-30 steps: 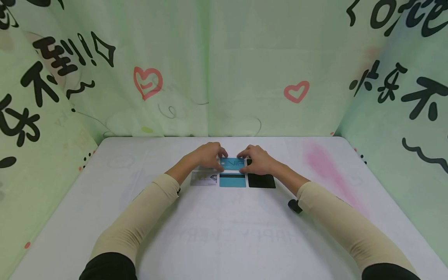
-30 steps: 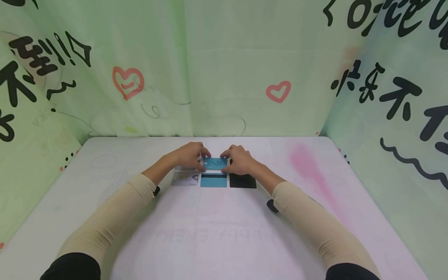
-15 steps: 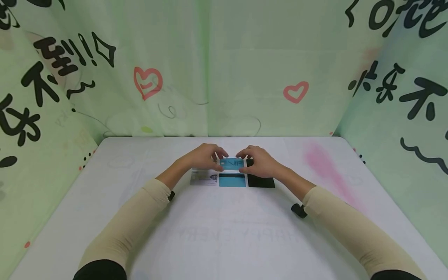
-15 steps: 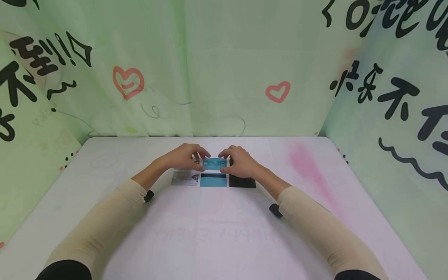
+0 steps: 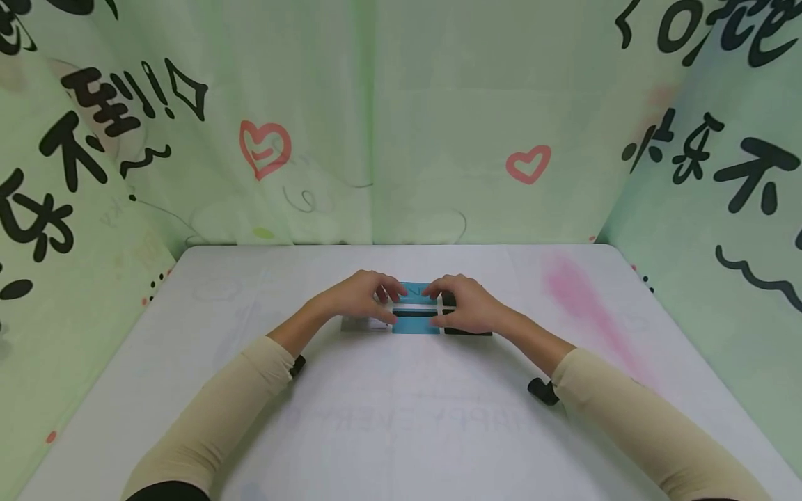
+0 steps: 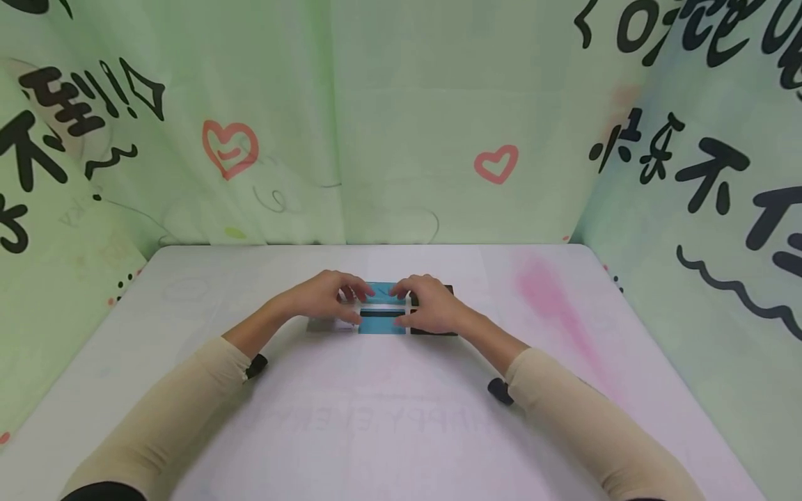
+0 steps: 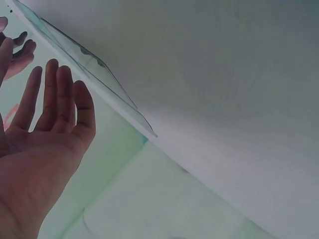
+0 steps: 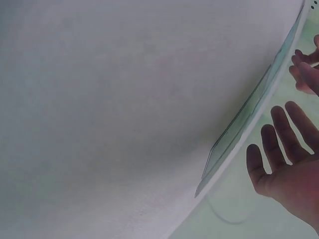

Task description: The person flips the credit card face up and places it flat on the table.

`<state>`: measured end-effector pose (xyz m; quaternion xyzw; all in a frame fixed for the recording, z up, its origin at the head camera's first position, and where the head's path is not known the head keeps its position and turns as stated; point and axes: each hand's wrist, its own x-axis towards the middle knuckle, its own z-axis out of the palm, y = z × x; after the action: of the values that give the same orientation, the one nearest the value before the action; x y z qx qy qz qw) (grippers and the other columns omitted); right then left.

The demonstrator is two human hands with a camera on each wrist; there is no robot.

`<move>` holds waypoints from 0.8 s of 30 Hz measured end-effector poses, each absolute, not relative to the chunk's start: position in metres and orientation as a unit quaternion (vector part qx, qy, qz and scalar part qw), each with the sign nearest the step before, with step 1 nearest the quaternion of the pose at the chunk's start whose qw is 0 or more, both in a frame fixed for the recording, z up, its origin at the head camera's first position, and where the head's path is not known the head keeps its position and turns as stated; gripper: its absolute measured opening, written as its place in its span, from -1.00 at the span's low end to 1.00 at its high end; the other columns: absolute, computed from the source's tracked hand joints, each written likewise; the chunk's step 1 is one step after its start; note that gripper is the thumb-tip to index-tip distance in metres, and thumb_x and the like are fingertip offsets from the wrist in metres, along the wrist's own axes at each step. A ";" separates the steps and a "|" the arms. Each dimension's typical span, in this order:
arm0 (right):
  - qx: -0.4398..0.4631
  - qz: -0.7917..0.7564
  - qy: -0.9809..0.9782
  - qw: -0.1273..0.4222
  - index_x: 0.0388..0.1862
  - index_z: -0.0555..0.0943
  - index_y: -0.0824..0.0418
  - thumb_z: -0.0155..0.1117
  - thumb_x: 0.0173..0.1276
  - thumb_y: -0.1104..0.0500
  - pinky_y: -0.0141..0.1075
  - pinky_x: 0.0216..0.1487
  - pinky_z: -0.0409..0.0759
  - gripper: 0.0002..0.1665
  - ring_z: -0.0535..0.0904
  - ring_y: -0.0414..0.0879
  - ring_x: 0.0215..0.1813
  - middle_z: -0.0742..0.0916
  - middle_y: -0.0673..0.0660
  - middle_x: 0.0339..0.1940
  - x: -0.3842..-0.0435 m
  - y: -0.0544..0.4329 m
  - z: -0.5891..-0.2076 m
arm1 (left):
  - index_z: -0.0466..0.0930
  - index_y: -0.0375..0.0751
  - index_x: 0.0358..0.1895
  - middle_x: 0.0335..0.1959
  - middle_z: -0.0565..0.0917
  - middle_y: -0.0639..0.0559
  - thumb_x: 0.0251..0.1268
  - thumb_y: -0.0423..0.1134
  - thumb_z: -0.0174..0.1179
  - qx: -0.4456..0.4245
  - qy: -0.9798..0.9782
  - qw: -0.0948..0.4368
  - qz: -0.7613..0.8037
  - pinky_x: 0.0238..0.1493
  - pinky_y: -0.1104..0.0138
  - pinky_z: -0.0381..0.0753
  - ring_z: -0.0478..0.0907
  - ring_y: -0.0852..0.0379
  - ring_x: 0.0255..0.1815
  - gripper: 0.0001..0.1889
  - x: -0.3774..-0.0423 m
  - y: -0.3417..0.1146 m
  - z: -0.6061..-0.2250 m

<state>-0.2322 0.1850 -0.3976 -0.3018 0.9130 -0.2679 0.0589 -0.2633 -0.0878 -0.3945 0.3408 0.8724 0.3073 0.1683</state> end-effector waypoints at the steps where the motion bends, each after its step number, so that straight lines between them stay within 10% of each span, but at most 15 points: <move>1: -0.302 -0.265 0.914 0.059 0.24 0.66 0.23 0.57 0.25 0.07 0.03 0.21 0.51 -0.40 0.58 0.13 0.14 0.75 0.14 0.07 -0.231 0.185 -0.398 | 0.65 -0.14 0.28 0.05 0.75 -0.01 0.19 -0.15 0.53 0.340 0.873 0.170 0.304 0.09 0.25 0.62 0.62 0.04 0.06 -0.44 -0.262 -0.087 -0.394; 24: -0.296 -0.199 0.931 0.078 0.18 0.72 0.16 0.63 0.15 0.01 -0.02 0.19 0.47 -0.39 0.52 0.11 0.14 0.72 0.14 0.12 -0.228 0.185 -0.401 | 0.68 -0.26 0.21 0.01 0.71 -0.11 0.08 -0.19 0.60 0.348 0.904 0.155 0.192 0.03 0.26 0.61 0.59 0.09 -0.10 -0.42 -0.251 -0.065 -0.391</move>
<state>-0.2275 0.1855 -0.4008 -0.2956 0.9310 -0.1993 0.0783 -0.2508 -0.0650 -0.3914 0.3482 0.9043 0.1924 0.1550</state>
